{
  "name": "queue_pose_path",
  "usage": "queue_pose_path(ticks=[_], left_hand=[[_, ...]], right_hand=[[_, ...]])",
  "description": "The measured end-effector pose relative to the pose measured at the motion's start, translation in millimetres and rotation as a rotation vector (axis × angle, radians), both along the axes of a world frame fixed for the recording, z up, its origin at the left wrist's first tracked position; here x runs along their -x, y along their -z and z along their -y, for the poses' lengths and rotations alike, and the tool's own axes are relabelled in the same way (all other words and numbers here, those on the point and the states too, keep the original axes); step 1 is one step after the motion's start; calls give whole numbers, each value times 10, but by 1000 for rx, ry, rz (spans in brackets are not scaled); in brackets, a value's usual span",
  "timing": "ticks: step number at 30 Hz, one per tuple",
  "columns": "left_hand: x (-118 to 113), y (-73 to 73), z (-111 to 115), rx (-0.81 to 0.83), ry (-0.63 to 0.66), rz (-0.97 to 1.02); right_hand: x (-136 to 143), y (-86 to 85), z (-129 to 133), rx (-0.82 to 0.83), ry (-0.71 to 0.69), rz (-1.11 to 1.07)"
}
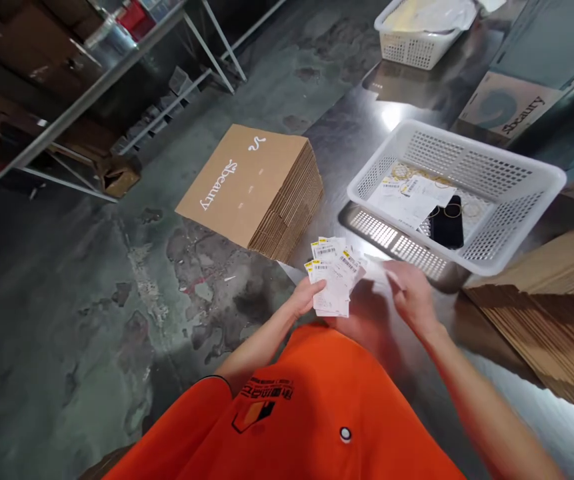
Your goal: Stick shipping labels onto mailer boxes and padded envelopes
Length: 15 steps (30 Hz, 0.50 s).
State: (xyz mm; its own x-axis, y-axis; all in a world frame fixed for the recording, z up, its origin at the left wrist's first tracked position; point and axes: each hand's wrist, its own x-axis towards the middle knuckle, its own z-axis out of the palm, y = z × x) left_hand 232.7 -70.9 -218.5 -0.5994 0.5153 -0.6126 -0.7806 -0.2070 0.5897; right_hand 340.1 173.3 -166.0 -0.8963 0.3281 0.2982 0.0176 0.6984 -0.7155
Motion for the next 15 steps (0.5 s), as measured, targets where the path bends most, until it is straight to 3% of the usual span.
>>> queue_pose_path(ticks=[2, 3, 5, 6, 8, 11, 15], left_hand=[[-33, 13, -60, 22, -92, -29], [-58, 11, -98, 33, -127, -38], [-125, -8, -184, 47, -161, -46], [-162, -23, -225, 44, -159, -43], [-227, -62, -292, 19, -142, -27], [-267, -134, -333, -18, -122, 9], [-203, -255, -309, 20, -23, -95]], right_hand=[[14, -31, 6, 349, 370, 88], [31, -38, 48, 517, 428, 163], [87, -20, 189, 756, 328, 329], [121, 3, 271, 801, 269, 386], [183, 64, 417, 767, 251, 417], [218, 125, 539, 508, 310, 367], [220, 78, 529, 137, 143, 169]])
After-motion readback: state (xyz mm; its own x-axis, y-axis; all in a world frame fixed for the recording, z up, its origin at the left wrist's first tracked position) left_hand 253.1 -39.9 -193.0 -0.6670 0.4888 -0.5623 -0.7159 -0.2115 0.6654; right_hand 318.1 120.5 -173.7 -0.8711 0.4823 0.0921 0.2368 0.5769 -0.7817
